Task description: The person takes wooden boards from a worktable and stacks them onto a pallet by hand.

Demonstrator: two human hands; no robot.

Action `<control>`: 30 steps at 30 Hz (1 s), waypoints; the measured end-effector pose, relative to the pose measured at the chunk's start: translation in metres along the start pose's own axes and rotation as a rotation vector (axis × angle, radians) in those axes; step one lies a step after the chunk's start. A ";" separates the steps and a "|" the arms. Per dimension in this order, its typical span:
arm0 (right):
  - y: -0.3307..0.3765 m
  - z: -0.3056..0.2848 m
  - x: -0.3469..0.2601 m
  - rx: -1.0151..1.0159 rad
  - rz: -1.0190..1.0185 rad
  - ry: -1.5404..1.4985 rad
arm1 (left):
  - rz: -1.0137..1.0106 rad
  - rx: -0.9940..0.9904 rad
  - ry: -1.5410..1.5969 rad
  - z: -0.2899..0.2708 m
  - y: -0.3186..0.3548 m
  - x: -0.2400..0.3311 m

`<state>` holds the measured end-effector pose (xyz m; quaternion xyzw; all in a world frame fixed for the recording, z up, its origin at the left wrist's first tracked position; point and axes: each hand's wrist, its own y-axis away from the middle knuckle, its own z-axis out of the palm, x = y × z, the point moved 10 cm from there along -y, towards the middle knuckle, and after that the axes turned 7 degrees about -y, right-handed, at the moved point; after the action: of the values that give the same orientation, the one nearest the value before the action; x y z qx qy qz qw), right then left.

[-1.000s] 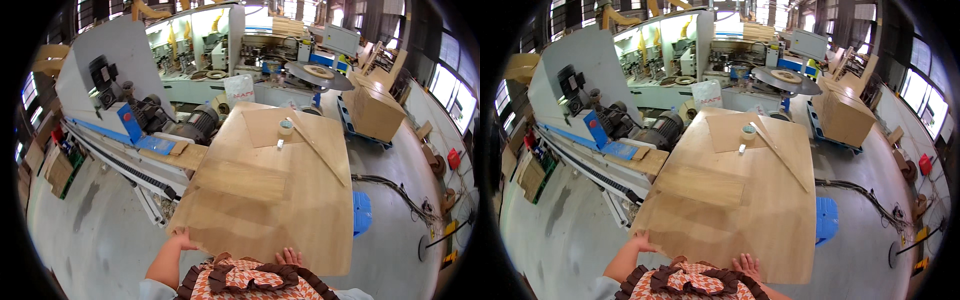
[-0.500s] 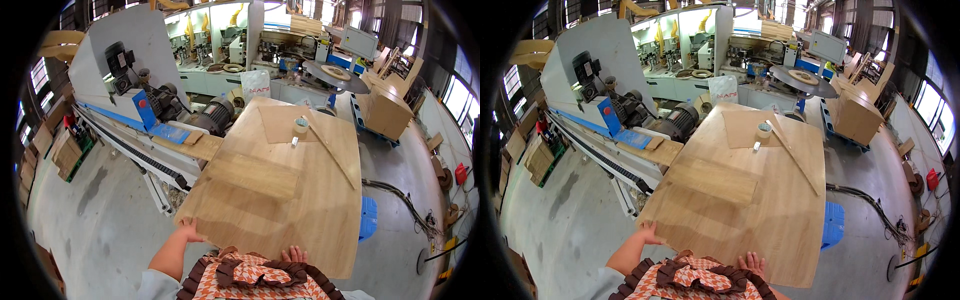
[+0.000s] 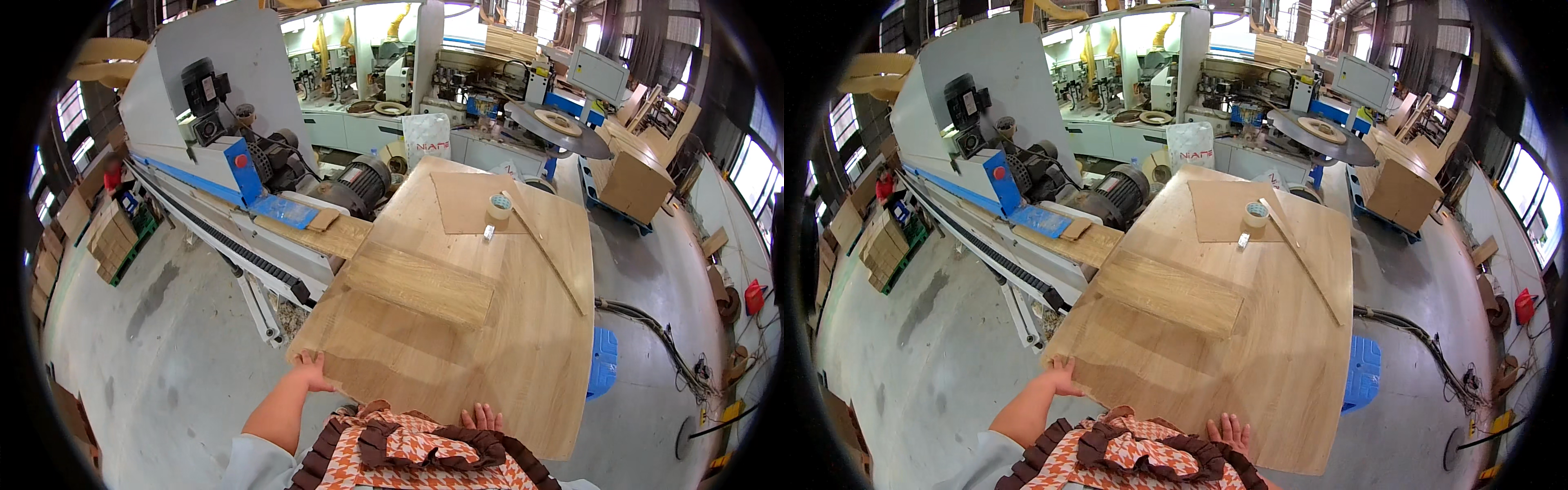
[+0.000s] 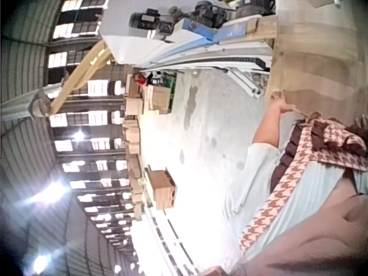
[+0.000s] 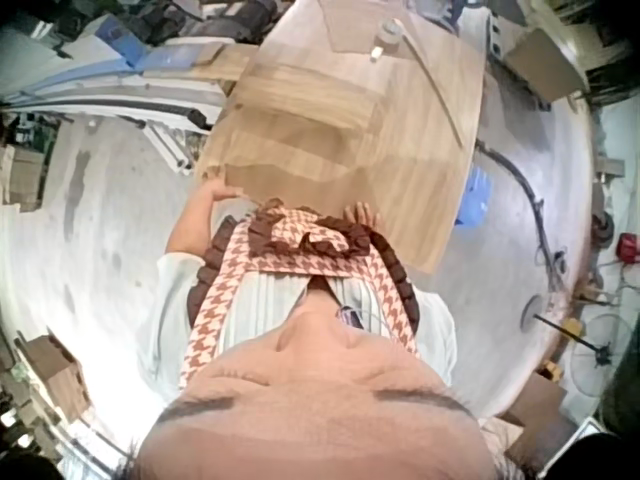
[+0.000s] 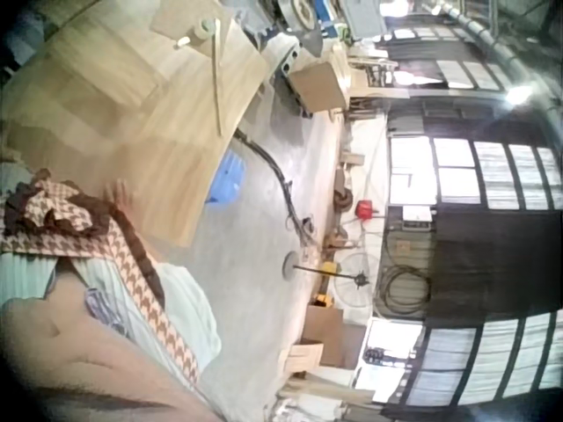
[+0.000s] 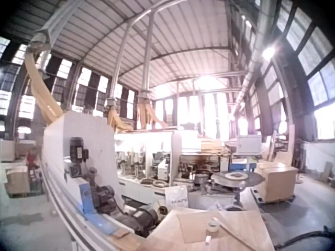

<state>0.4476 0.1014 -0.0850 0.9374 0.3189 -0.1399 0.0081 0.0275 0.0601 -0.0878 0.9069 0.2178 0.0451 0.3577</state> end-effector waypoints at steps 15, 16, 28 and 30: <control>-0.007 -0.005 -0.001 -0.145 0.090 -0.096 | 0.000 0.009 0.036 0.010 -0.011 -0.011; -0.006 -0.002 0.001 -0.149 0.085 -0.093 | -0.001 0.005 0.034 0.012 -0.010 -0.013; -0.007 -0.001 0.001 -0.208 0.115 -0.112 | -0.004 -0.003 0.074 0.003 0.000 -0.007; -0.006 -0.001 0.001 -0.209 0.116 -0.107 | -0.003 -0.002 0.084 0.002 0.000 -0.007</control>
<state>0.4450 0.1074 -0.0842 0.9396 0.2759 -0.1548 0.1309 0.0219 0.0562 -0.0883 0.9035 0.2338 0.0830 0.3494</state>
